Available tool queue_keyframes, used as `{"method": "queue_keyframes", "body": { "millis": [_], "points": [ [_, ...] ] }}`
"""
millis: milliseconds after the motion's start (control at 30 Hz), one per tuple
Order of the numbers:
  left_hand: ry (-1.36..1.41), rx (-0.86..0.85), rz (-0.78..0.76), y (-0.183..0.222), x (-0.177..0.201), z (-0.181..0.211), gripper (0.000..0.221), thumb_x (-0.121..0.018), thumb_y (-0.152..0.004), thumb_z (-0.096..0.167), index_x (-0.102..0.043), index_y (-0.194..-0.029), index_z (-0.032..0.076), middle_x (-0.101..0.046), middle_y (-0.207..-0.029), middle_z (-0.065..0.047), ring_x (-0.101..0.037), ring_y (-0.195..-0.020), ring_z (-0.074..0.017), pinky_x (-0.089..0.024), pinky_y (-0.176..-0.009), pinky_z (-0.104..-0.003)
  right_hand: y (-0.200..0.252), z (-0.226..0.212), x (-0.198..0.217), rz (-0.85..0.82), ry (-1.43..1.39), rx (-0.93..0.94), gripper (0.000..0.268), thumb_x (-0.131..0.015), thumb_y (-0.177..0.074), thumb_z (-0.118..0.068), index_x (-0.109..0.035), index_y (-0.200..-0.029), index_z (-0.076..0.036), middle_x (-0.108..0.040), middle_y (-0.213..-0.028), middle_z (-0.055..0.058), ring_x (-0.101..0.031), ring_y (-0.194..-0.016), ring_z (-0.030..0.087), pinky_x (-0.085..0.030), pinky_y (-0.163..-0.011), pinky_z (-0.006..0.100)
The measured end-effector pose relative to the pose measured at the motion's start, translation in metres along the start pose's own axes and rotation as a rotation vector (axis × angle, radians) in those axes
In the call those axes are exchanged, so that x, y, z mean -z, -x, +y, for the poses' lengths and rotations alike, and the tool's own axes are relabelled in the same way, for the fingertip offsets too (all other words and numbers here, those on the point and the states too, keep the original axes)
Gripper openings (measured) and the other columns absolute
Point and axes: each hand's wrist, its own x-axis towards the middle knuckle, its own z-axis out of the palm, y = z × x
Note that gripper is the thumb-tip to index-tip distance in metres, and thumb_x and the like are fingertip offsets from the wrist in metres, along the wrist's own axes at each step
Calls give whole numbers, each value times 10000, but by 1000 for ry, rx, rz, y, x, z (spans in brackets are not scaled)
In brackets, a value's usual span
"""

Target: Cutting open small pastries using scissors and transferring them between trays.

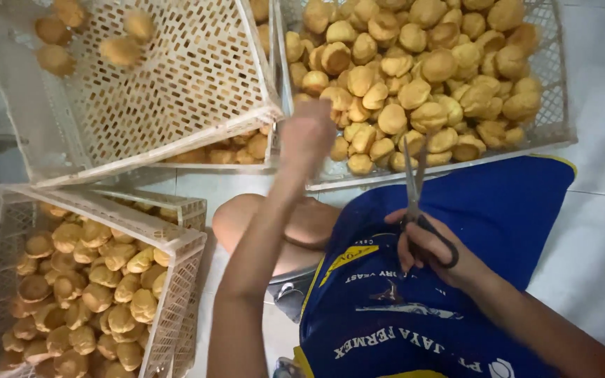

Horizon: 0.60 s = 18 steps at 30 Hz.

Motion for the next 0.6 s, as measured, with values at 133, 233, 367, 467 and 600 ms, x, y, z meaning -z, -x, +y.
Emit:
{"method": "queue_keyframes", "body": {
  "millis": [133,233,367,467,600],
  "points": [
    [-449,284,-547,3,-43,28,369,-566,-947,114,-669,-1296,50,-704,-1287,-138,-588,-1312,-262,-423,-1085,-440,2,-11,0,2,48,16,472,-529,-953,-272,-553,-1280,67,-622,-481,188,-693,-454,296,-429,-409,296],
    [-521,195,-558,8,-76,11,421,-537,-996,106,-592,-1412,138,-719,-1282,-103,-564,-1339,-234,-325,-1140,-468,6,-16,8,20,42,29,463,-536,-960,-264,-542,-1288,62,-629,-491,193,-708,-459,313,-448,-408,304],
    [-327,137,-482,4,-49,4,397,-570,-939,61,-607,-1323,155,-729,-945,-41,-641,-1112,-233,-353,-1108,-547,7,-13,12,18,71,7,472,-548,-951,-278,-559,-1265,73,-623,-484,182,-691,-449,319,-427,-415,326],
    [268,389,-496,-8,20,19,425,-750,-815,257,-655,-1224,191,-621,-1055,-64,-645,-1090,-314,-445,-1039,-558,10,-6,13,-36,110,19,436,-564,-938,-239,-571,-1267,47,-636,-488,169,-705,-464,308,-440,-443,330],
    [1900,1410,-245,-2,83,55,454,-883,-771,174,-648,-1125,15,-684,-901,-145,-713,-776,-306,-578,-687,-450,12,-15,0,-227,254,55,408,-672,-880,-139,-603,-1253,11,-716,-539,151,-752,-517,260,-507,-501,310]
  ]
}}
